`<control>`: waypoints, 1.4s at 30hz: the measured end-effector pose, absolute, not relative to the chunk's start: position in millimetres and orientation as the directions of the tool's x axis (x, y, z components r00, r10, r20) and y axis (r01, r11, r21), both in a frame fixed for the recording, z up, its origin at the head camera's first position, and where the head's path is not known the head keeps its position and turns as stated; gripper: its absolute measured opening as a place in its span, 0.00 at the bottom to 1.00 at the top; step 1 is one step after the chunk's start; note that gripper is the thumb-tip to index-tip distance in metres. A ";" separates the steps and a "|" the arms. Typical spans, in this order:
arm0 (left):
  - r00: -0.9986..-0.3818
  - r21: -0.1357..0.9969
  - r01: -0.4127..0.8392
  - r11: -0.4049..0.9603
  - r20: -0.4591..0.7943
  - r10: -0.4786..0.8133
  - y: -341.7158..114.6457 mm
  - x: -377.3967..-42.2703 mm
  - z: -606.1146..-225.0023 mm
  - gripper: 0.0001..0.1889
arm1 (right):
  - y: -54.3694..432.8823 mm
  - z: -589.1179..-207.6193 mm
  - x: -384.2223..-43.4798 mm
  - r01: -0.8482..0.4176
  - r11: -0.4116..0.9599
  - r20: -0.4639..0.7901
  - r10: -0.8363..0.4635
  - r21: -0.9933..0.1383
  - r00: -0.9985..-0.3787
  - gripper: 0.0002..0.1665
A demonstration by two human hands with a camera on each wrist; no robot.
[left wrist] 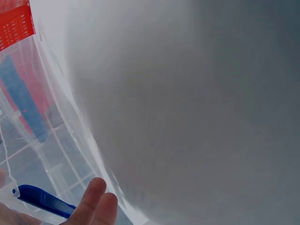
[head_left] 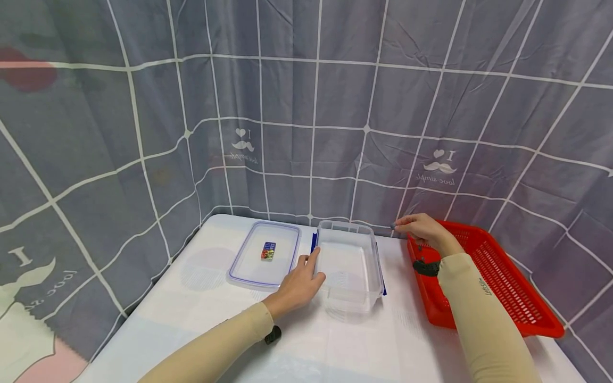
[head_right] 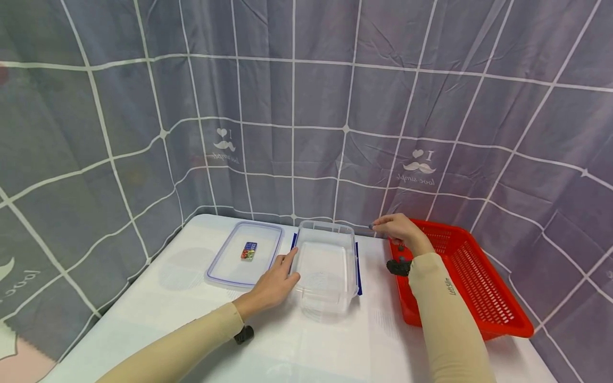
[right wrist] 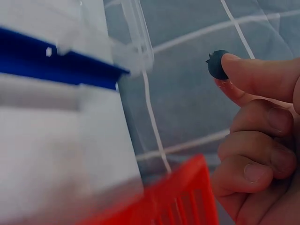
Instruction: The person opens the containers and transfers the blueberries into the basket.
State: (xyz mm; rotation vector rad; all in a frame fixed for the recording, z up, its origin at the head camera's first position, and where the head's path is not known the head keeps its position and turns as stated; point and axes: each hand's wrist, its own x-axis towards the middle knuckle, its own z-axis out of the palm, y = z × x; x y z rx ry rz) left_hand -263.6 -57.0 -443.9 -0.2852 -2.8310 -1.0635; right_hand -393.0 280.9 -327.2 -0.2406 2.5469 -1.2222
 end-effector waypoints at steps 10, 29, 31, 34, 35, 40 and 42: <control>-0.978 0.641 0.208 0.739 0.155 0.140 -57.2 -263.4 -443.7 0.38 | 324.0 -329.3 -387.6 0.030 0.651 -0.226 -0.220 -0.759 -0.949 0.32; -0.975 0.636 0.220 0.740 0.174 0.141 -57.8 -264.8 -445.5 0.37 | 379.0 -358.1 -378.5 0.060 0.711 -0.268 -0.184 -0.701 -0.946 0.25; -0.975 0.636 0.221 0.739 0.173 0.143 -57.9 -264.9 -445.5 0.38 | 382.4 -363.0 -379.4 0.086 0.716 -0.289 -0.166 -0.693 -0.943 0.18; -0.974 0.637 0.223 0.738 0.171 0.147 -57.7 -264.5 -445.2 0.38 | 386.7 -371.0 -380.2 0.118 0.730 -0.318 -0.142 -0.674 -0.937 0.15; -0.974 0.635 0.225 0.739 0.172 0.148 -57.5 -264.6 -445.3 0.38 | 387.5 -372.6 -380.0 0.127 0.736 -0.327 -0.134 -0.665 -0.936 0.18; -0.974 0.633 0.223 0.742 0.173 0.146 -57.5 -264.4 -445.2 0.38 | 389.2 -375.0 -375.4 0.133 0.784 -0.331 -0.097 -0.607 -0.939 0.24; -0.975 0.634 0.221 0.741 0.172 0.144 -57.6 -264.2 -444.9 0.38 | 389.9 -374.9 -373.5 0.140 0.795 -0.335 -0.083 -0.590 -0.939 0.25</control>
